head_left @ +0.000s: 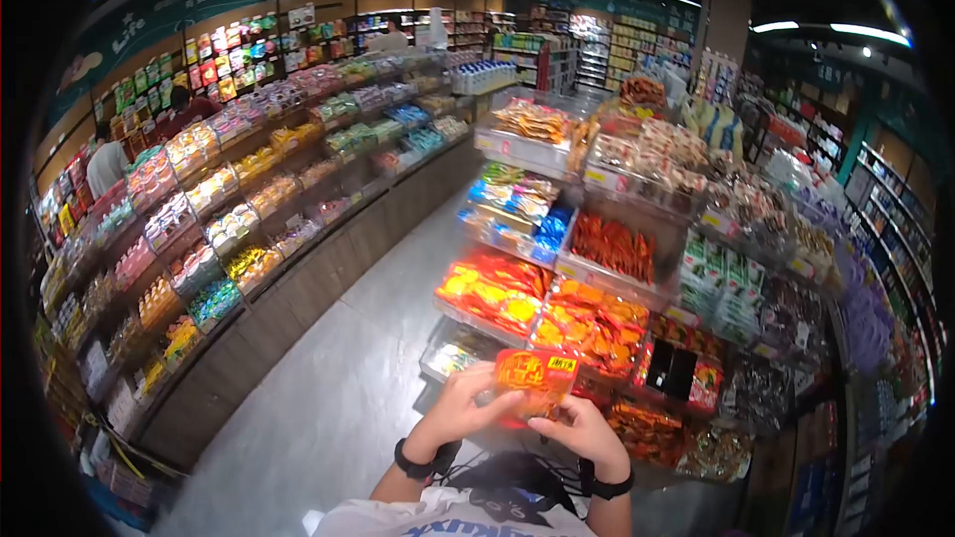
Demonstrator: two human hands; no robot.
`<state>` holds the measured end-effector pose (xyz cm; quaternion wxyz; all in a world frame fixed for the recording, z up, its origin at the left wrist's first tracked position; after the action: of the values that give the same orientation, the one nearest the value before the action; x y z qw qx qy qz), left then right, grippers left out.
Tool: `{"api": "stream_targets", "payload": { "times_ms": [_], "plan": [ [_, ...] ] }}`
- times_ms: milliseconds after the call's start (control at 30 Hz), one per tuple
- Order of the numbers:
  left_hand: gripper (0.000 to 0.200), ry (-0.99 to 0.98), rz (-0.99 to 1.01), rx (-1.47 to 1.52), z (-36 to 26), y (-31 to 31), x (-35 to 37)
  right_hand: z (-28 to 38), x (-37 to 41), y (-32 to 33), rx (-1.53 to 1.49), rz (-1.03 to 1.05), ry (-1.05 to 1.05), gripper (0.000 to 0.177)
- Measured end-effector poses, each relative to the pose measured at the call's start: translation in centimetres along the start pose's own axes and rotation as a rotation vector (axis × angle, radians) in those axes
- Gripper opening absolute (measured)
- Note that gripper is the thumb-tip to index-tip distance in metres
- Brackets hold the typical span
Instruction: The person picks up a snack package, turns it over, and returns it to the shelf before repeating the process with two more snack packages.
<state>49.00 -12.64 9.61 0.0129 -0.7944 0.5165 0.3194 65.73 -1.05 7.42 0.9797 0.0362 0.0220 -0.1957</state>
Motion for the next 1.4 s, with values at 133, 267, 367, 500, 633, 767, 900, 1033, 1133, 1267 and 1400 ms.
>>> {"api": "stream_targets", "payload": {
  "times_ms": [133,267,367,500,633,767,900,1033,1133,1267,1400],
  "plan": [
    [0.022,0.034,0.050,-0.008,-1.7,-3.4,-1.3,0.9,1.9,2.3,0.005,-0.006,0.052,0.034],
    [0.024,-0.012,0.078,-0.059,-1.6,-6.4,-1.4,-0.8,3.9,3.9,-0.109,-0.088,0.095,0.031],
    [0.018,0.138,0.069,-0.006,-1.7,-7.9,-1.0,-1.3,4.8,4.6,-0.013,-0.170,0.095,0.027],
    [0.019,0.328,0.109,0.139,-1.6,-9.0,-0.6,-1.0,5.6,5.0,-0.147,-0.232,0.135,0.027],
    [0.018,0.248,0.195,0.052,-2.4,-9.9,-1.0,-1.8,5.9,6.0,-0.218,-0.291,0.148,0.029],
    [0.019,0.234,0.181,0.116,-1.7,-11.6,-1.2,-2.4,6.7,6.7,-0.210,-0.343,0.170,0.028],
    [0.021,0.250,0.238,0.079,-2.8,-12.3,-1.9,-3.1,7.5,7.1,-0.288,-0.367,0.115,0.029],
    [0.021,0.250,0.275,0.045,-1.8,-13.0,-2.0,-2.7,8.5,7.7,-0.319,-0.382,0.138,0.029],
    [0.020,0.220,0.292,0.034,-1.7,-13.5,-1.9,-2.0,9.2,8.1,-0.317,-0.377,0.183,0.029],
    [0.019,0.146,0.299,0.001,-3.6,-13.7,-1.8,-2.0,9.9,8.2,-0.336,-0.363,0.220,0.029],
    [0.019,0.197,0.329,0.062,-4.3,-13.8,-1.8,-2.1,10.5,8.1,-0.320,-0.368,0.232,0.028]
  ]
}}
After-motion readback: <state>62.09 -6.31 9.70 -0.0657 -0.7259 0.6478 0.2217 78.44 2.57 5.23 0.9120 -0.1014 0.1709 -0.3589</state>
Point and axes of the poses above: each hand's wrist, its own x-axis away from the middle knuckle, its own y-axis out of the back of the hand, z = x × y, the point moved 1 cm from there along -x, towards the middle knuckle, and after that the axes turned 4 degrees about x, right-handed, at the moved point
